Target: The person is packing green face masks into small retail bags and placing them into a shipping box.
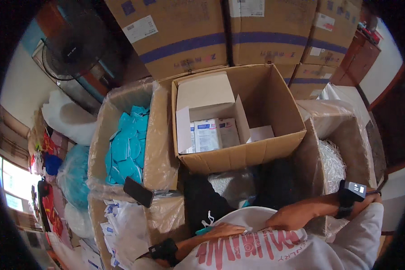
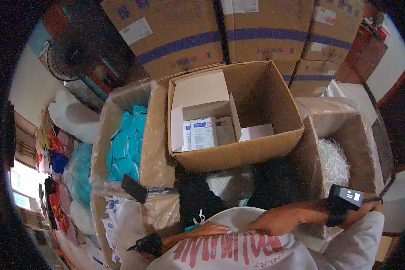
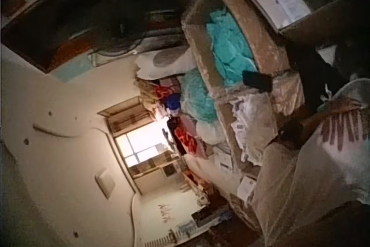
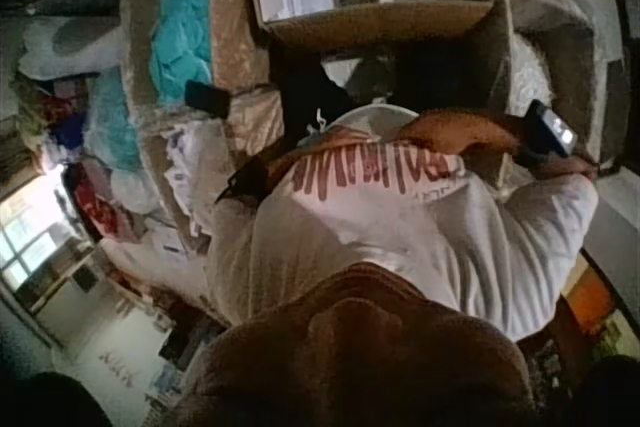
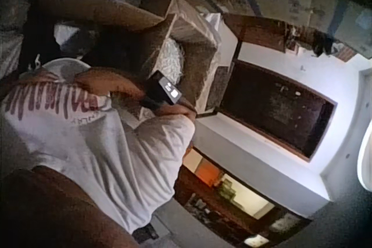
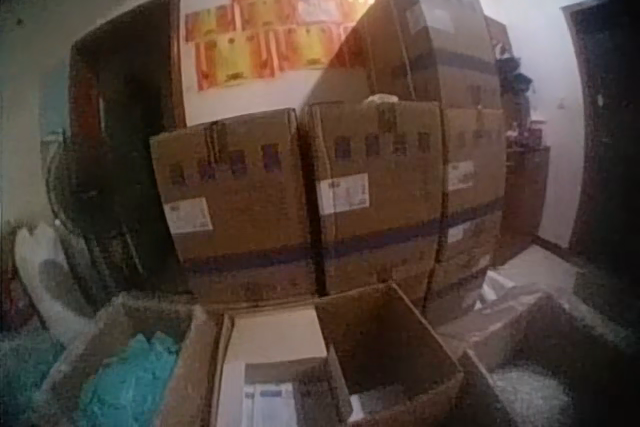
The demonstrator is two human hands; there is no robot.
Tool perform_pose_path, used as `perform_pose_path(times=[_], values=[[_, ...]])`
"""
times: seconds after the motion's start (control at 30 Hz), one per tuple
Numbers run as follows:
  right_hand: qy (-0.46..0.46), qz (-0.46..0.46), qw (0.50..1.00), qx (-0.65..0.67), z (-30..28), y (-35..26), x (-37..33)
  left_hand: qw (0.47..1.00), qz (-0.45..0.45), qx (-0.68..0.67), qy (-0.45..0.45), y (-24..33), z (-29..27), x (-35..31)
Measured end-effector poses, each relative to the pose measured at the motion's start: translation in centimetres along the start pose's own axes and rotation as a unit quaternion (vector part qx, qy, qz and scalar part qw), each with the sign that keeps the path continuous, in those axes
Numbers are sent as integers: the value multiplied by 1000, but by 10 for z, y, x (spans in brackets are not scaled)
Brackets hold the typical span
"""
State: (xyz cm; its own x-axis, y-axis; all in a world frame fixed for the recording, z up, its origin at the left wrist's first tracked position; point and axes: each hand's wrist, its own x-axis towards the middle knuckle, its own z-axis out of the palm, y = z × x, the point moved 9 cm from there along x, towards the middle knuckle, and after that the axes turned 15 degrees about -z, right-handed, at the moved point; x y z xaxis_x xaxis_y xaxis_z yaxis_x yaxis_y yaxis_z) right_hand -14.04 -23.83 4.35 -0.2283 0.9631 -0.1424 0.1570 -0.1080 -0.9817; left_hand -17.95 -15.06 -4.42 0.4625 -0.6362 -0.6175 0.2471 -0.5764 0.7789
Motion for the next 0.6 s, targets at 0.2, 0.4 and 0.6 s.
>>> perform_pose_path(times=[0.2, 0.4, 0.6], values=[[-26, 47, 997, 48, -2, -8, -28, 998, -30, 10, -62, -34, 26, -9], [246, 243, 922, 172, -68, 50, -144, 969, 66, 50, 234, 1, -73, -25], [495, -71, 805, 318, -146, 57, -54, 777, 196, -409, 437, 39, -227, -87]])
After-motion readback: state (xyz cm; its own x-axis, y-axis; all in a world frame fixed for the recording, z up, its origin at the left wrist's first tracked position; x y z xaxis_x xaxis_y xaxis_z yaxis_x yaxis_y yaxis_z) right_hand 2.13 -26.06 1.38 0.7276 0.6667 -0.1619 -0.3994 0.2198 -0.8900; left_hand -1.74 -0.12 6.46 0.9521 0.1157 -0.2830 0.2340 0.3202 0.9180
